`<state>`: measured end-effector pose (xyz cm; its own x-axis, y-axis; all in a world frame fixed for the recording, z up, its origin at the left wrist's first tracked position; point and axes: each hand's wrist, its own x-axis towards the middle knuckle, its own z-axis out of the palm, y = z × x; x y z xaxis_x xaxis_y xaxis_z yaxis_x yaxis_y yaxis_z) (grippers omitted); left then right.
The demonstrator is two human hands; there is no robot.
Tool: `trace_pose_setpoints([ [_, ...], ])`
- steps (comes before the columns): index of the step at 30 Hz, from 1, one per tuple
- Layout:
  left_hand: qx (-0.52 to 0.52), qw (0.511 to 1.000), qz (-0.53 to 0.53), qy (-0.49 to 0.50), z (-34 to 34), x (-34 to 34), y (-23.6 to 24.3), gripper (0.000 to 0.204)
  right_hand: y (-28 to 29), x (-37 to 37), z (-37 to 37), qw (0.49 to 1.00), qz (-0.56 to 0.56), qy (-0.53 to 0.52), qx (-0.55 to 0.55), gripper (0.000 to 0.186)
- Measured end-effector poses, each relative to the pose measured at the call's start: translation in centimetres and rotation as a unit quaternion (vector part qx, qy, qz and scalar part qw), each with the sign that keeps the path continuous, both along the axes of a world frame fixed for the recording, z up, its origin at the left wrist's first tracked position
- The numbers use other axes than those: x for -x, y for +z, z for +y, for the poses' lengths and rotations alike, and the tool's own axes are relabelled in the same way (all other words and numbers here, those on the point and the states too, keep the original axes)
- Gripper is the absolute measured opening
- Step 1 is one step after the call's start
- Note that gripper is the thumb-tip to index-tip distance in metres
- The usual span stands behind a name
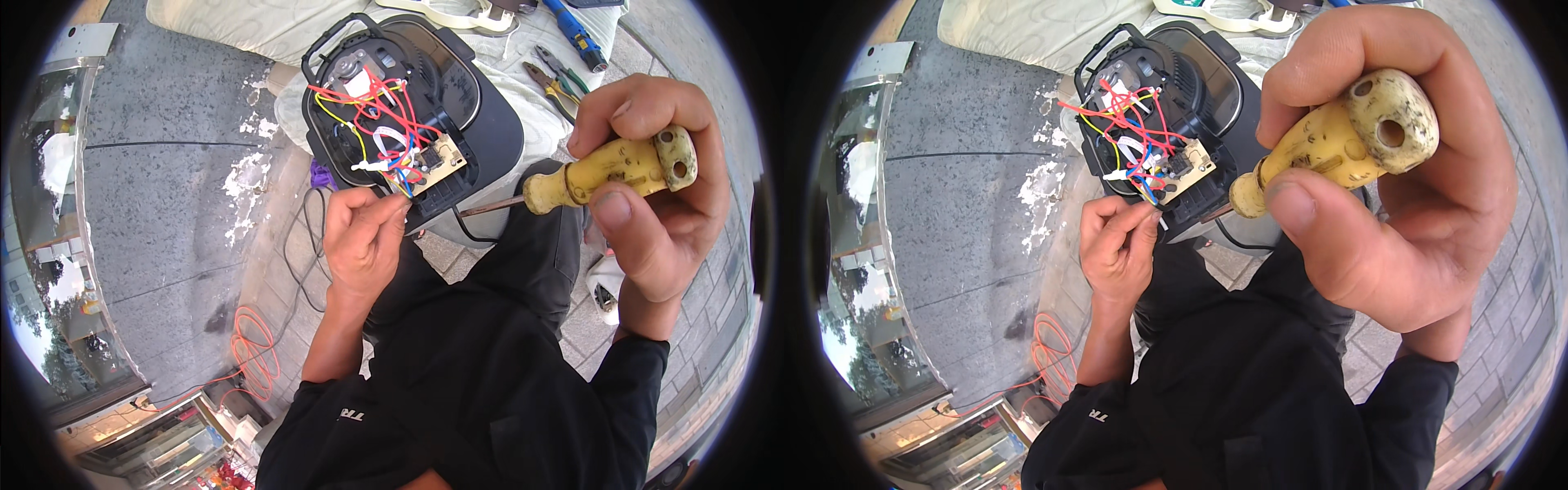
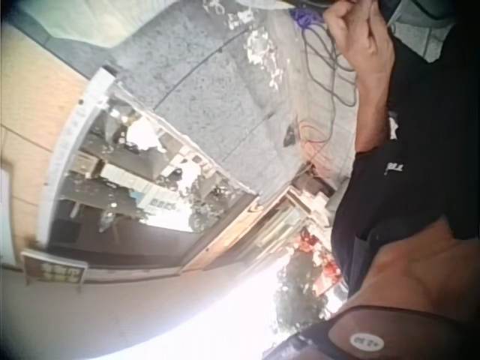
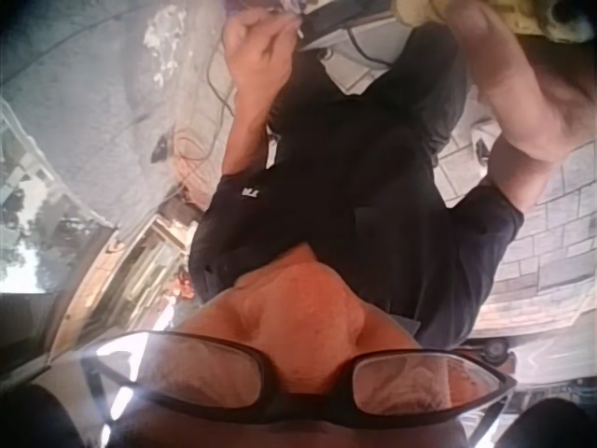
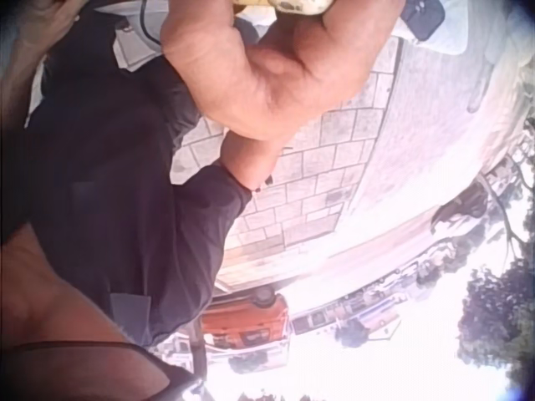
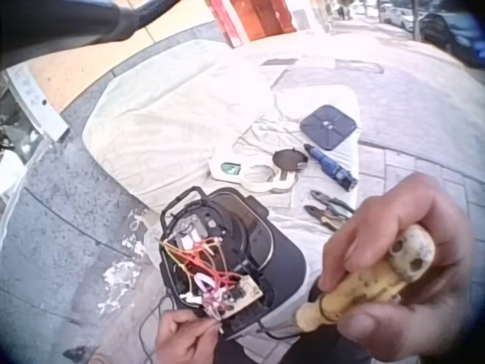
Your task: The person is repairing an electronic device by connecting wires to a circuit board. They use pliers to strip wire ends and a screwdriver to tighten connections on the board, working on a portable device placed on their lap.
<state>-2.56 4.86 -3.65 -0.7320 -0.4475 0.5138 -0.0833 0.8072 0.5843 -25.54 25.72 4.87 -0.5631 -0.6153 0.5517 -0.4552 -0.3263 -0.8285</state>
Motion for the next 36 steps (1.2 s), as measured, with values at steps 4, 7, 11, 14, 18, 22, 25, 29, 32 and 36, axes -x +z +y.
trace_pose_setpoints([
  [4, -0.005, 1.0, -0.012, 0.0, -0.2, -0.2, 0.0, 0.017, 0.1, 0.3, 0.2, 1.0, 0.021, 0.012, -0.001, 0.045],
  [7, -0.015, 1.0, -0.011, -0.011, -0.4, 0.0, 0.2, 0.017, 0.1, 0.6, 0.3, 0.999, 0.034, 0.009, -0.005, 0.045],
  [11, -0.077, 0.997, -0.032, -0.006, -0.3, 0.0, 0.6, 0.018, 0.2, 0.5, 0.4, 0.999, 0.036, 0.006, -0.004, 0.046],
  [14, -0.134, 0.99, -0.039, 0.0, -0.5, -0.4, 0.4, 0.018, 0.6, -0.1, 0.1, 1.0, 0.019, 0.003, 0.008, 0.046],
  [18, -0.174, 0.984, -0.02, -0.016, -0.6, -0.4, -0.1, 0.018, 1.0, -0.5, -0.3, 0.999, 0.03, 0.011, 0.007, 0.046],
  [22, -0.202, 0.979, -0.008, -0.012, -0.5, -0.3, -0.2, 0.02, 1.4, -0.9, -1.6, 0.998, 0.045, 0.032, 0.014, 0.045],
  [25, -0.226, 0.974, 0.008, -0.011, -0.2, 0.0, -0.2, 0.02, 1.7, -1.6, -3.2, 0.996, 0.062, 0.06, 0.023, 0.044],
  [29, -0.237, 0.971, 0.013, -0.001, -0.4, 0.0, -0.2, 0.023, 2.4, -1.7, -5.6, 0.981, 0.161, 0.106, 0.02, 0.041],
  [32, -0.223, 0.975, 0.005, 0.005, -0.4, -0.1, -0.1, 0.025, 3.1, -1.8, -6.9, 0.966, 0.219, 0.136, 0.002, 0.04],
  [36, -0.205, 0.979, 0.002, 0.004, -0.5, 0.1, 0.2, 0.023, 3.7, -2.4, -7.6, 0.967, 0.198, 0.155, -0.04, 0.041],
])
